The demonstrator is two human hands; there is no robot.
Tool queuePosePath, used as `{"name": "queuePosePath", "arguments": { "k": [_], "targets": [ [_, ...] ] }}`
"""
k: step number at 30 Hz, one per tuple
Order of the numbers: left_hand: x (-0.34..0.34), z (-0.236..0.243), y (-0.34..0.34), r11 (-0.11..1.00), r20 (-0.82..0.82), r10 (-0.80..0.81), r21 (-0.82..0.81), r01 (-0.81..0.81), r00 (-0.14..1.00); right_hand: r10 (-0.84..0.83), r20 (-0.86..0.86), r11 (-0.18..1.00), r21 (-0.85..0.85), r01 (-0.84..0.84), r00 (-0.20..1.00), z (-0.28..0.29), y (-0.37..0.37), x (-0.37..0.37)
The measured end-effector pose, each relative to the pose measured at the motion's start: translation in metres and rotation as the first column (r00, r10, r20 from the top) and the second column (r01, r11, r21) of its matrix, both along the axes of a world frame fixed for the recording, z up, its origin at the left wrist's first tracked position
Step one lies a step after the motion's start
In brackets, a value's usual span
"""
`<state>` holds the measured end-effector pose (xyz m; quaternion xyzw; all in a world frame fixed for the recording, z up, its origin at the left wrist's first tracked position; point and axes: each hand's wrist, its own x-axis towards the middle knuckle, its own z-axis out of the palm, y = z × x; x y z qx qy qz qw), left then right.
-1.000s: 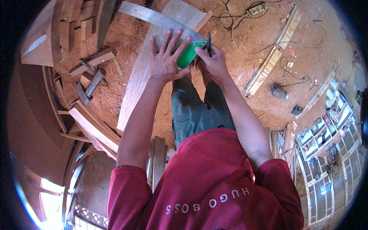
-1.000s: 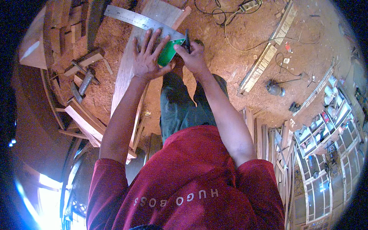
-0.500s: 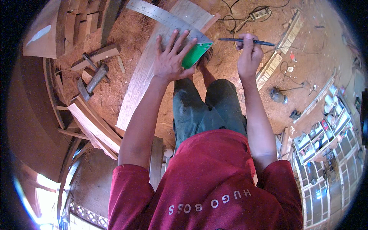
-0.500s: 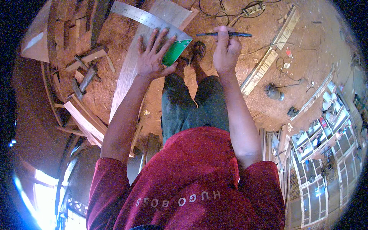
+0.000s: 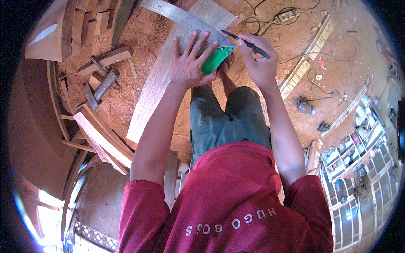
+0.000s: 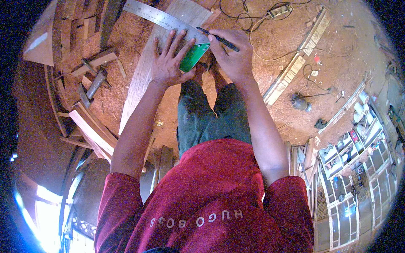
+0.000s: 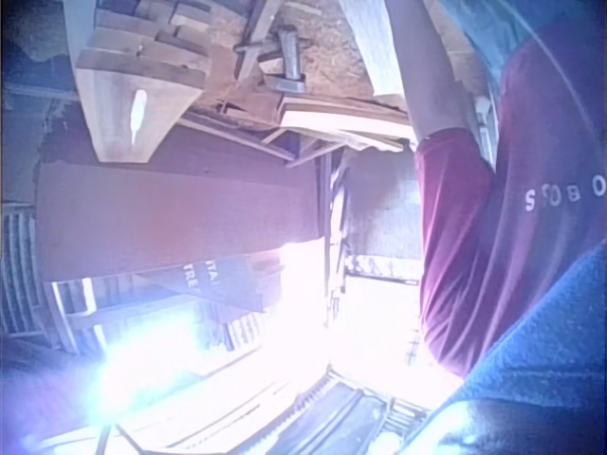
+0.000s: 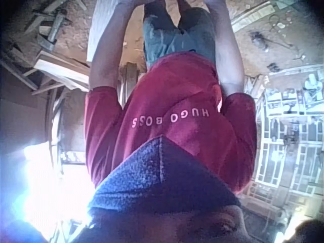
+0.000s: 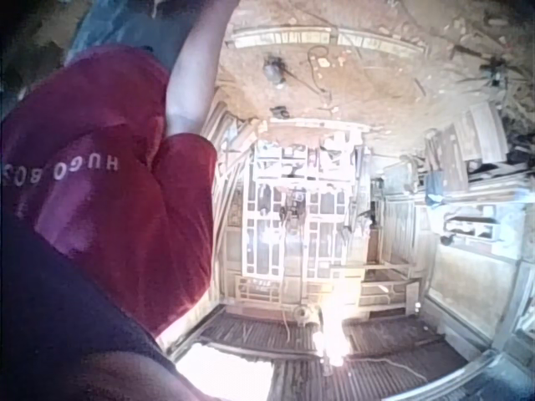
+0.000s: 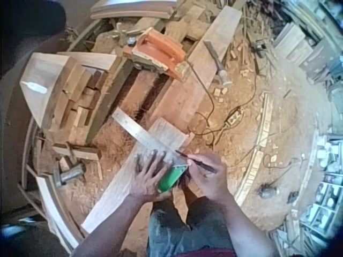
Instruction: The person uses a square and a pencil to mark lines on a wooden plank, then uses an electric hand planer to smooth the surface of the wood.
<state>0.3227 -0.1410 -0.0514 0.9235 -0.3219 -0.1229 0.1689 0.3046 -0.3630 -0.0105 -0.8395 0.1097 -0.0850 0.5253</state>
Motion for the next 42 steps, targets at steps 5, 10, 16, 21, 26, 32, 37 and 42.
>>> {"name": "queuePosePath", "arguments": {
  "k": [5,10,16,21,26,32,37,42],
  "targets": [
    [0.0,0.001,0.0,1.0,-0.001,-0.007,0.025,0.007,1.0,0.11,0.028,0.988,-0.109,-0.106,0.994,0.007,0.001,0.01],
    [0.0,-0.001,0.0,1.0,0.009,-0.01,-0.003,0.01,1.0,0.113,-0.001,0.989,-0.1,-0.112,0.994,0.006,0.003,0.015],
    [-0.001,0.0,0.001,0.999,-0.007,-0.014,0.029,0.014,1.0,0.104,-0.197,0.994,-0.009,-0.108,0.975,0.022,-0.011,0.005],
    [0.0,0.0,0.001,0.999,-0.011,-0.017,0.037,0.018,1.0,0.117,-0.165,0.985,-0.11,-0.136,0.979,0.029,-0.014,0.011],
    [0.0,0.002,0.0,0.999,-0.007,-0.02,0.037,0.02,1.0,0.18,-0.078,0.976,-0.107,-0.188,0.981,0.014,-0.007,0.019],
    [-0.001,0.0,0.0,0.999,-0.013,-0.017,0.027,0.018,1.0,0.121,-0.233,0.962,-0.214,-0.172,0.965,0.037,-0.031,-0.006],
    [0.0,0.0,-0.003,0.998,0.008,-0.018,0.064,0.018,1.0,-0.111,-0.231,0.991,-0.1,0.09,0.967,0.047,-0.053,-0.021],
    [0.014,0.002,-0.02,1.0,0.028,-0.009,0.008,0.009,1.0,-0.167,-0.198,0.986,-0.052,0.16,0.966,0.039,-0.064,-0.026]
  ]
}}
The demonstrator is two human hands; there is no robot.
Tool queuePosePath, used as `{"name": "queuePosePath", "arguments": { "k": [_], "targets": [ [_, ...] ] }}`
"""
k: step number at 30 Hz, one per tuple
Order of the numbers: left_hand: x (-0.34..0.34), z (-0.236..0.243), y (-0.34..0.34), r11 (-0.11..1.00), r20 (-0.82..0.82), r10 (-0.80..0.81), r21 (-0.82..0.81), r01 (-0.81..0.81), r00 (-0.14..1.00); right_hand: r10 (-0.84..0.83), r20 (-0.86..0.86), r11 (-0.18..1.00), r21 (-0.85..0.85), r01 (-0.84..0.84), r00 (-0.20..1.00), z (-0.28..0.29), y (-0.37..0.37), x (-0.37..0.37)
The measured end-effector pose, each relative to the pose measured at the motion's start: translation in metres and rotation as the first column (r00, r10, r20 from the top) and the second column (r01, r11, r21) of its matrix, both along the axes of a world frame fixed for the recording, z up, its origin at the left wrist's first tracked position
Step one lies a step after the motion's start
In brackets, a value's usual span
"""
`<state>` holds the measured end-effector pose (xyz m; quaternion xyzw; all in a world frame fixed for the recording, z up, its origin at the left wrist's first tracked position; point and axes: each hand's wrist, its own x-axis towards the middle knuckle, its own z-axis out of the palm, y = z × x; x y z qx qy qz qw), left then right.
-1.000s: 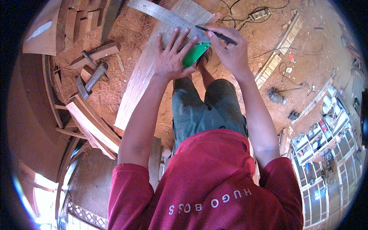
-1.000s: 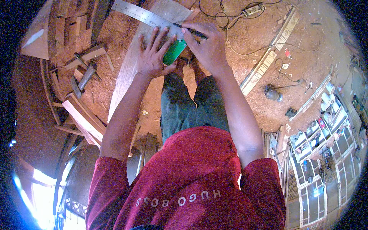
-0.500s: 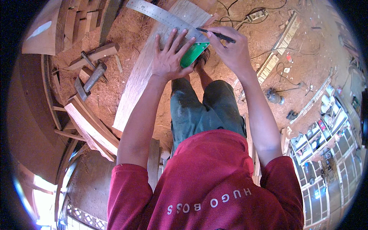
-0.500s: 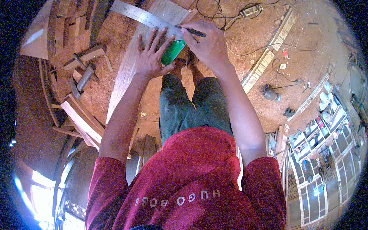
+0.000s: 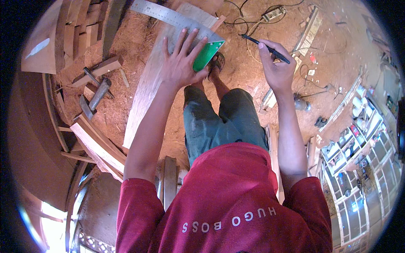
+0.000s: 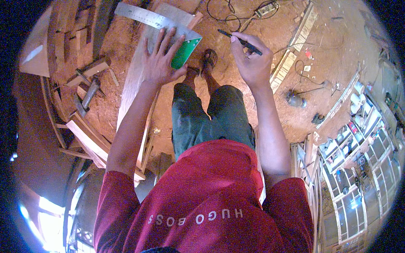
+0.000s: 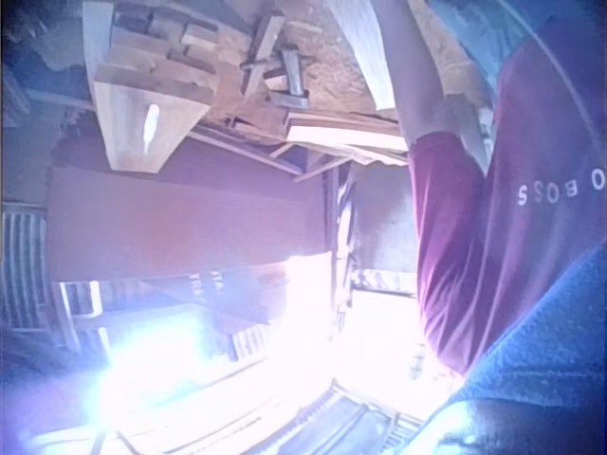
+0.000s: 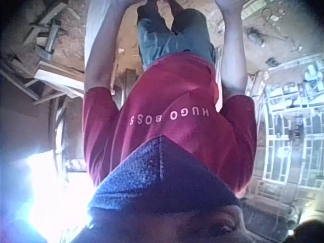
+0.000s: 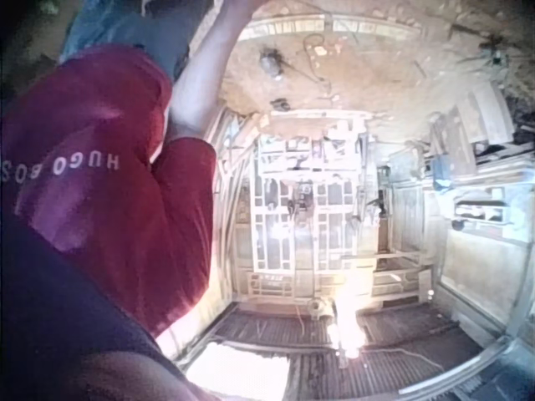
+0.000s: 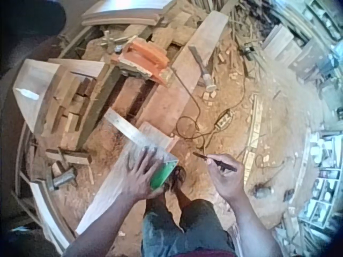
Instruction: The person uses a square and a pencil to mark lines on a wooden plank, then uses an electric hand planer to smooth the surface of the wood.
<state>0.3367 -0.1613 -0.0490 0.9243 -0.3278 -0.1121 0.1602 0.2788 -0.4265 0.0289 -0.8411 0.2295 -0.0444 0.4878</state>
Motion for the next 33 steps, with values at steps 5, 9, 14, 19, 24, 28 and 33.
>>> {"name": "queuePosePath", "arguments": {
  "k": [5,9,14,19,24,28,33],
  "targets": [
    [0.005,-0.005,-0.004,0.999,0.021,-0.028,0.03,0.027,0.999,-0.023,0.083,0.998,0.052,0.019,0.996,-0.004,0.0,-0.003],
    [0.005,-0.006,-0.004,1.0,0.013,-0.025,-0.001,0.025,1.0,-0.022,0.116,0.997,0.079,0.013,0.993,-0.008,0.0,-0.005],
    [0.005,-0.004,-0.007,1.0,0.018,-0.018,0.015,0.018,1.0,-0.012,0.132,0.998,0.07,0.003,0.991,-0.016,0.001,-0.004],
    [0.005,-0.005,-0.007,1.0,0.026,-0.005,0.002,0.005,1.0,0.003,0.068,0.997,0.075,-0.008,0.998,-0.015,0.007,0.002],
    [0.005,-0.004,-0.008,1.0,0.03,0.003,-0.017,-0.003,1.0,0.071,0.13,0.991,0.1,-0.085,0.989,-0.019,0.018,0.019],
    [0.005,-0.003,-0.009,1.0,0.024,0.004,0.012,-0.004,1.0,0.169,0.125,0.984,0.04,-0.176,0.978,-0.026,0.026,0.035],
    [0.007,-0.005,-0.007,1.0,0.015,0.004,-0.018,-0.004,1.0,0.211,0.125,0.977,0.008,-0.214,0.969,-0.029,0.033,0.046]
  ]
}}
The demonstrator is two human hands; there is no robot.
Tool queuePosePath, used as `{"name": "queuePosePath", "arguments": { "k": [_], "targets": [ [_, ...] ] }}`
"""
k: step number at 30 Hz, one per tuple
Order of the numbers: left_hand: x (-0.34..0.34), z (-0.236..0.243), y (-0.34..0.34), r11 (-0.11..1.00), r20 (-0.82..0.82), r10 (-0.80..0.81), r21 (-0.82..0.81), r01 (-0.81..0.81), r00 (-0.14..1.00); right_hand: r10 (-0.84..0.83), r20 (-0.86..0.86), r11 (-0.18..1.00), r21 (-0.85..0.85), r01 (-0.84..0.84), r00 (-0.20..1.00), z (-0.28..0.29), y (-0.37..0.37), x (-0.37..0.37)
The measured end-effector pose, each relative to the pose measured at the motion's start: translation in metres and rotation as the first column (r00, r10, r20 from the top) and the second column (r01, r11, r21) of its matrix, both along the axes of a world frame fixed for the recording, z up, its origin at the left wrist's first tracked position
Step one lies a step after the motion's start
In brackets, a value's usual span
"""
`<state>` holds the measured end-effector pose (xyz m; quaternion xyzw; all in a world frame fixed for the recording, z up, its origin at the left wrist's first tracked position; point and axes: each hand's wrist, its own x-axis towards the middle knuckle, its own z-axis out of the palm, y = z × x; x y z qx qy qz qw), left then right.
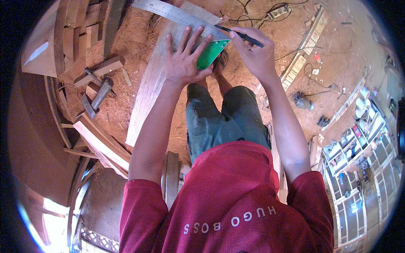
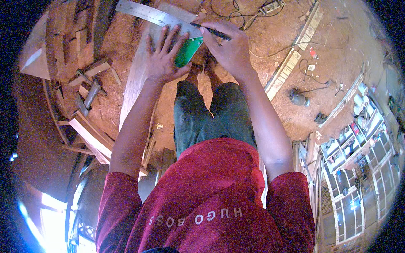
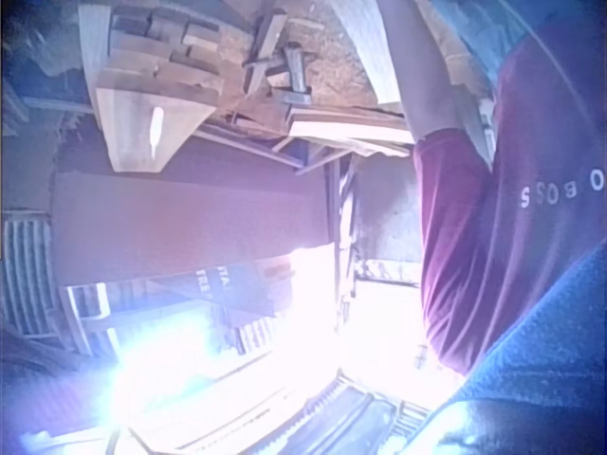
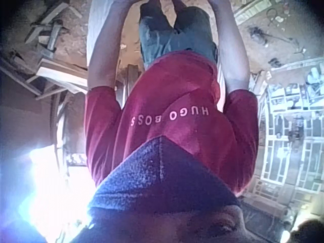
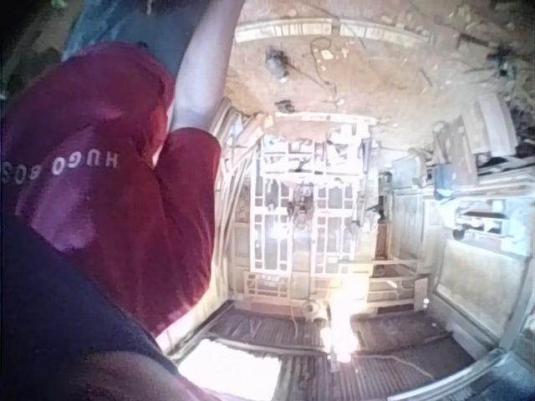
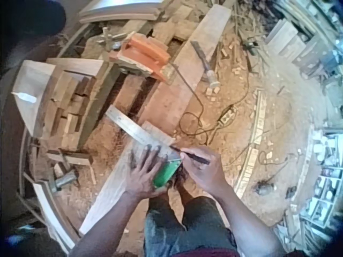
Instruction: The person uses a square and a pencil to mark lines on a wooden plank, then uses an electric hand planer to smooth the surface of the wood.
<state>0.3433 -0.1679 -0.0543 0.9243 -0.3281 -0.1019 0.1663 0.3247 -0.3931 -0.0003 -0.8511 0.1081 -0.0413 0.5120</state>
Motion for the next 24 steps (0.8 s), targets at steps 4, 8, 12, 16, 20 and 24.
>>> {"name": "queuePosePath", "arguments": {
  "k": [4,8,12,16,20,24],
  "targets": [
    [-0.001,-0.001,0.001,1.0,-0.01,0.004,0.021,-0.003,1.0,0.013,-0.017,0.999,0.038,-0.013,1.0,-0.001,0.001,0.002],
    [0.0,0.001,0.001,0.999,-0.019,-0.004,0.042,0.004,1.0,0.029,0.009,0.999,0.013,-0.029,1.0,-0.003,0.002,0.003],
    [0.0,0.001,0.0,0.998,-0.038,-0.007,0.062,0.009,0.999,0.068,0.027,0.998,-0.018,-0.067,0.997,-0.002,0.002,0.005],
    [0.0,0.0,0.001,0.999,-0.033,-0.006,0.032,0.007,0.999,0.125,0.041,0.987,-0.107,-0.12,0.991,0.007,-0.003,0.001],
    [0.0,-0.001,0.001,0.999,-0.028,0.003,0.033,-0.002,1.0,0.132,-0.073,0.975,-0.17,-0.142,0.989,0.02,-0.014,-0.007],
    [0.0,0.002,0.0,0.999,-0.032,-0.004,0.049,0.006,0.999,0.151,0.01,0.977,-0.153,-0.148,0.988,0.017,-0.009,0.003]
  ]
}}
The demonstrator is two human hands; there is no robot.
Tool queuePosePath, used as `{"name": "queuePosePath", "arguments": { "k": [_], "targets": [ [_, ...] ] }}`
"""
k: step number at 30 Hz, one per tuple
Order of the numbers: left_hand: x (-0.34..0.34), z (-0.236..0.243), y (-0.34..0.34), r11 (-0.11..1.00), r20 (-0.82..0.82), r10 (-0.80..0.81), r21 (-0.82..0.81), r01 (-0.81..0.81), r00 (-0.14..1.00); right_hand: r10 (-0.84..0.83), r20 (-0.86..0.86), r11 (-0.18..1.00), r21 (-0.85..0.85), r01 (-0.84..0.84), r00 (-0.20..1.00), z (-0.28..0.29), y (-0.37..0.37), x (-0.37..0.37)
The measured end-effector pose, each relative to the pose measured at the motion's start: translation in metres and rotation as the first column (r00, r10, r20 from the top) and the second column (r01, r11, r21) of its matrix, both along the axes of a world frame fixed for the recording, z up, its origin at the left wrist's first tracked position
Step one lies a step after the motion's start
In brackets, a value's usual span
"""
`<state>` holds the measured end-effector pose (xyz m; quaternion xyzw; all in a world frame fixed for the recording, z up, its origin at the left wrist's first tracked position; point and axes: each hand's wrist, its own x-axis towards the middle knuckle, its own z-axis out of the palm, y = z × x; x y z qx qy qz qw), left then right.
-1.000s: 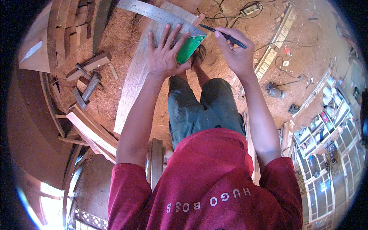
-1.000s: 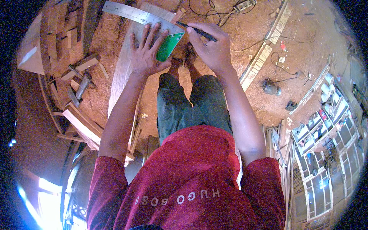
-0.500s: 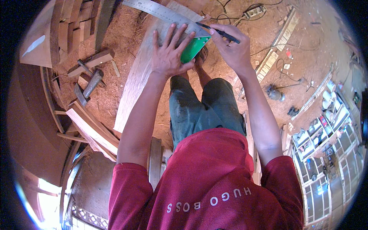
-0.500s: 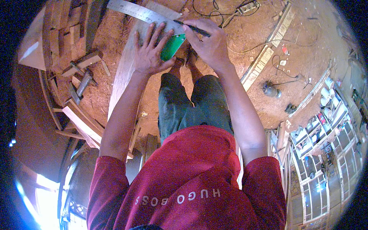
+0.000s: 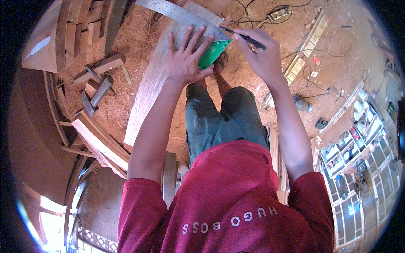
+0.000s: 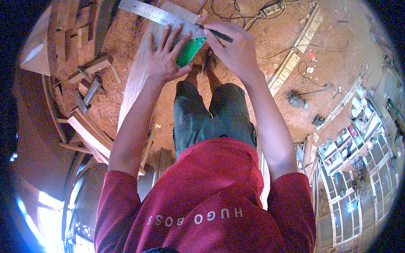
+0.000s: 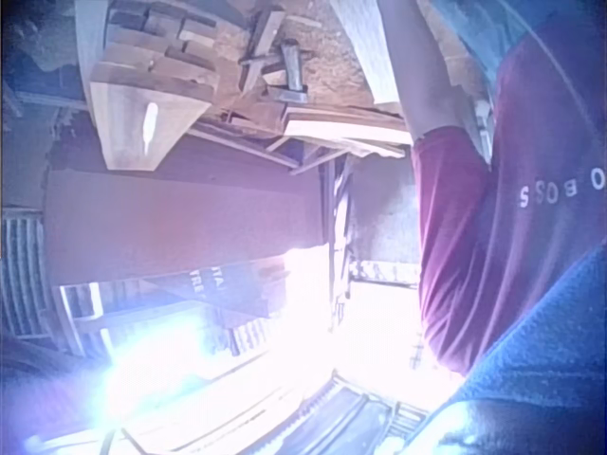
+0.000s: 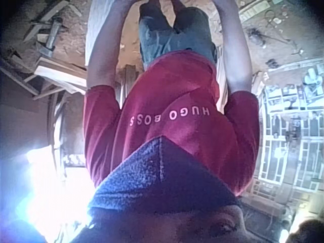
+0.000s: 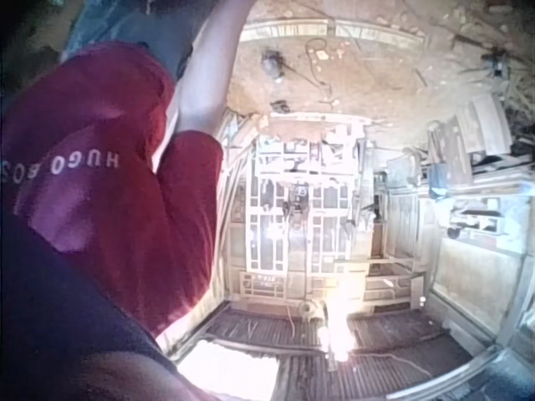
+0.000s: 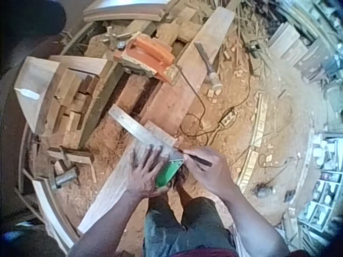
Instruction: The person uses a square and a pencil to mark lines on a wooden plank, then uses an electric hand planer to smooth the surface of the wood.
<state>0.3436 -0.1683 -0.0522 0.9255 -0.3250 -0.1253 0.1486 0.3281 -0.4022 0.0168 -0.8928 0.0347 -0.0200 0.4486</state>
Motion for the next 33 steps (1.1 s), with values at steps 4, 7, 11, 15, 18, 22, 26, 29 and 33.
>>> {"name": "queuePosePath", "arguments": {
  "k": [4,7,11,15,18,22,26,29,33],
  "targets": [
    [0.0,0.0,0.0,1.0,0.009,-0.002,-0.031,0.002,1.0,-0.014,-0.037,1.0,0.005,0.014,0.999,-0.008,0.005,0.006],
    [-0.002,-0.001,0.001,1.0,-0.005,-0.006,-0.019,0.006,1.0,0.022,-0.047,1.0,-0.016,-0.022,0.999,0.0,-0.004,-0.003],
    [-0.001,-0.002,0.0,1.0,0.0,-0.005,0.012,0.005,1.0,-0.035,-0.139,0.994,-0.105,0.021,0.99,0.009,-0.035,-0.036],
    [-0.007,0.012,-0.006,0.999,0.096,0.04,-0.021,-0.038,0.995,-0.196,-0.192,0.979,0.012,0.202,0.962,0.018,-0.051,-0.068],
    [-0.054,0.021,-0.015,0.973,-0.012,0.223,-0.065,-0.223,0.975,-0.248,-0.249,0.967,0.0,0.257,0.936,0.029,-0.052,-0.08],
    [-0.135,0.043,0.012,0.909,-0.032,0.362,-0.211,-0.36,0.932,-0.169,-0.244,0.986,-0.036,0.166,0.955,0.039,-0.037,-0.078],
    [-0.221,0.052,0.063,0.531,-0.214,0.542,-0.662,-0.528,0.813,0.107,-0.103,0.994,-0.026,-0.111,0.989,0.033,0.006,-0.056],
    [-0.259,0.07,0.091,-0.004,-0.403,0.816,-0.721,-0.692,0.415,0.335,-0.109,0.941,-0.018,-0.338,0.936,0.035,0.071,-0.028],
    [-0.273,0.099,0.133,-0.765,-0.775,0.595,-0.464,-0.447,-0.215,0.74,-0.196,0.604,-0.229,-0.763,0.644,0.037,0.181,-0.005]
  ]
}}
